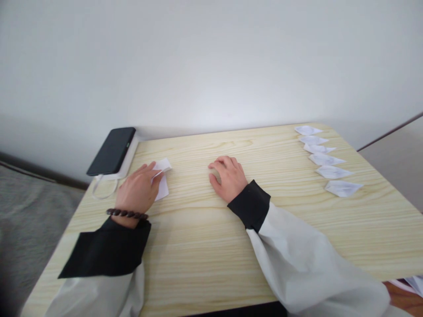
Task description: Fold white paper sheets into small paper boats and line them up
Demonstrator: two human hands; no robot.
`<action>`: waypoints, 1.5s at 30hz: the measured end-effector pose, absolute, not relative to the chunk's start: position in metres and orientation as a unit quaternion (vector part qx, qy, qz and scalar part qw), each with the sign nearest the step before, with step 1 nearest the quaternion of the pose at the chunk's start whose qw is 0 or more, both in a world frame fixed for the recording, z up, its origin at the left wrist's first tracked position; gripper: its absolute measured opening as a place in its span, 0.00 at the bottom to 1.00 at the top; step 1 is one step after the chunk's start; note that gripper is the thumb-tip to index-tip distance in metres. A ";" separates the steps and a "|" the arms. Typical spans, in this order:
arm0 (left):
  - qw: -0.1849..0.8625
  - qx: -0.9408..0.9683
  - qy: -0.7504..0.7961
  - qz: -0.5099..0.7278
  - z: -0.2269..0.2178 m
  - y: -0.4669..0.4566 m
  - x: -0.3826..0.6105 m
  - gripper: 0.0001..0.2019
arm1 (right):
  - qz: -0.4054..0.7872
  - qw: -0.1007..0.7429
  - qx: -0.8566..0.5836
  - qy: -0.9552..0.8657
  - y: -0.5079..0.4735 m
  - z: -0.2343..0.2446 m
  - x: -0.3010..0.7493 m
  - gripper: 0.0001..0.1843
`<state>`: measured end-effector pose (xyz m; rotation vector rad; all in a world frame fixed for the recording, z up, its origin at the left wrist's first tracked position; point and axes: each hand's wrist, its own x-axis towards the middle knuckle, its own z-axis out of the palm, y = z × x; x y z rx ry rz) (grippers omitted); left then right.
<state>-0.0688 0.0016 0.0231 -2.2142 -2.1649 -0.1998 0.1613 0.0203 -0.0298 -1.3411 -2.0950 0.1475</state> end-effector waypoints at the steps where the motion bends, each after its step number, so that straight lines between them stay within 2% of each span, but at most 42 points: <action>1: 0.026 -0.715 -0.695 -0.073 0.023 0.002 -0.069 0.16 | 0.057 0.320 -0.510 -0.797 0.020 -0.030 0.161 0.12; 9: 0.065 -0.762 -0.606 -0.219 0.017 0.003 -0.068 0.20 | 0.063 0.319 -0.510 -0.796 0.020 -0.029 0.161 0.12; 15: -0.013 -0.817 -0.559 -0.144 0.005 0.008 -0.062 0.24 | 0.067 0.332 -0.506 -0.793 0.021 -0.031 0.163 0.12; 18: -0.028 -0.814 -0.570 -0.109 0.003 0.007 -0.059 0.23 | 0.062 0.337 -0.512 -0.788 0.023 -0.031 0.166 0.12; 25: 0.046 -0.778 -0.616 -0.112 0.016 -0.002 -0.055 0.17 | 0.060 0.338 -0.511 -0.788 0.023 -0.030 0.167 0.11; 31: 0.086 -0.821 -0.540 -0.166 0.013 -0.005 -0.038 0.25 | 0.112 0.405 -0.494 -0.761 0.022 -0.025 0.169 0.11; 36: -0.020 -0.874 -0.461 -0.149 -0.001 0.004 -0.018 0.33 | 0.209 0.424 -0.525 -0.708 0.024 -0.019 0.175 0.14; 40: -0.103 -0.885 -0.426 -0.156 -0.005 0.009 -0.017 0.32 | 0.235 0.443 -0.542 -0.675 0.027 -0.020 0.177 0.20; 43: -0.176 -0.865 -0.419 -0.215 -0.004 0.008 -0.026 0.33 | 0.243 0.463 -0.542 -0.658 0.030 -0.024 0.177 0.22; 45: -0.255 -0.828 -0.416 -0.277 -0.004 0.008 -0.032 0.39 | 0.256 0.477 -0.537 -0.647 0.031 -0.025 0.178 0.21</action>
